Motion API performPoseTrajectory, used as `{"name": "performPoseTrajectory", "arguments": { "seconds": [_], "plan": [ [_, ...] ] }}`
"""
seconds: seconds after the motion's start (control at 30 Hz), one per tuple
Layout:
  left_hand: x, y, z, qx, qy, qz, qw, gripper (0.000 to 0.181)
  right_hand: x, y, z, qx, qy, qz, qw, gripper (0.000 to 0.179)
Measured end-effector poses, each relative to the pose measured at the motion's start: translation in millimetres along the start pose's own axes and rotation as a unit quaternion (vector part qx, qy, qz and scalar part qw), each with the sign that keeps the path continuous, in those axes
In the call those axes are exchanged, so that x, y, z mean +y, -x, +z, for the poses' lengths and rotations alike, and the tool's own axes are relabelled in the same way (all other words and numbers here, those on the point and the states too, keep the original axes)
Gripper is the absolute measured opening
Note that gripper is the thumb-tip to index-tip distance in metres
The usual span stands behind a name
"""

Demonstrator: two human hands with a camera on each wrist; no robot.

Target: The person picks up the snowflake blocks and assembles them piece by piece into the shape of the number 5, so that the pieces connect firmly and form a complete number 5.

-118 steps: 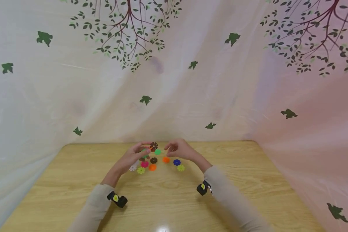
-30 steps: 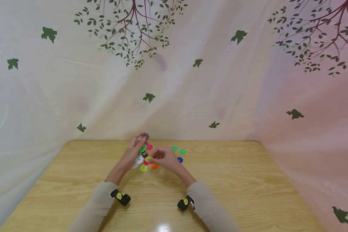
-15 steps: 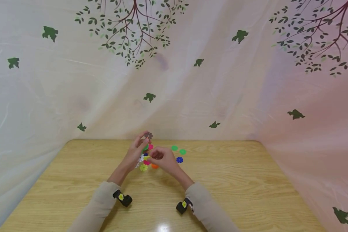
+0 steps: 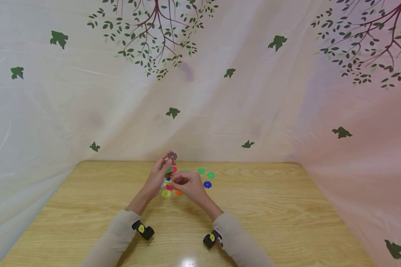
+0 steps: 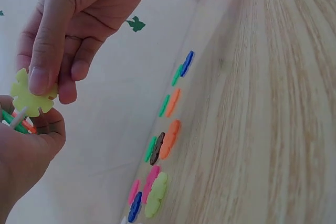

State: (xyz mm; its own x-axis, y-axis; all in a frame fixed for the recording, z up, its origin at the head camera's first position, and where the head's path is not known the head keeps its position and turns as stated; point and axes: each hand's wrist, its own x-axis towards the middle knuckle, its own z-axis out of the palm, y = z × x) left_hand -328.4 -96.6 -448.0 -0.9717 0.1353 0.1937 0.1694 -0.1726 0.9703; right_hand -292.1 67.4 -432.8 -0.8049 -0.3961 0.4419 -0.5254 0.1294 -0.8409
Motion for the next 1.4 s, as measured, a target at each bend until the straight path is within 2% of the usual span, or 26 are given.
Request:
{"name": "performPoseTrajectory", "arguments": {
  "seconds": [0.2, 0.4, 0.57, 0.7, 0.9, 1.2, 1.4],
  "plan": [
    [4.9, 1.3, 1.5, -0.003, 0.001, 0.001, 1.0, 0.047, -12, 1.1, 0, 0.006, 0.003, -0.006, 1.0, 0.009],
    [11.3, -0.1, -2.9, -0.027, 0.0, 0.01, 0.9996, 0.046, -19, -0.8, 0, 0.0, 0.032, -0.047, 0.9984, 0.009],
    [13.2, 0.7, -7.1, -0.024, -0.008, 0.013, 0.9996, 0.047, -21, -1.1, -1, -0.011, 0.034, -0.07, 0.9969, 0.008],
    [13.0, 2.1, -7.9, -0.014, -0.002, 0.016, 0.9998, 0.048, -8, -1.0, 0, -0.012, 0.036, -0.059, 0.9975, 0.009],
    [12.0, 2.5, -5.9, -0.006, 0.018, 0.014, 0.9997, 0.047, 18, -0.6, 2, 0.008, 0.031, -0.045, 0.9985, 0.009],
    [11.7, 1.0, -5.0, 0.003, 0.028, 0.011, 0.9995, 0.047, 25, -0.5, 1, 0.022, 0.009, -0.048, 0.9986, 0.007],
    [10.3, 1.1, -4.9, 0.0, 0.013, 0.014, 0.9998, 0.048, 26, 0.3, 3, 0.028, -0.005, -0.054, 0.9982, 0.007]
  ]
}}
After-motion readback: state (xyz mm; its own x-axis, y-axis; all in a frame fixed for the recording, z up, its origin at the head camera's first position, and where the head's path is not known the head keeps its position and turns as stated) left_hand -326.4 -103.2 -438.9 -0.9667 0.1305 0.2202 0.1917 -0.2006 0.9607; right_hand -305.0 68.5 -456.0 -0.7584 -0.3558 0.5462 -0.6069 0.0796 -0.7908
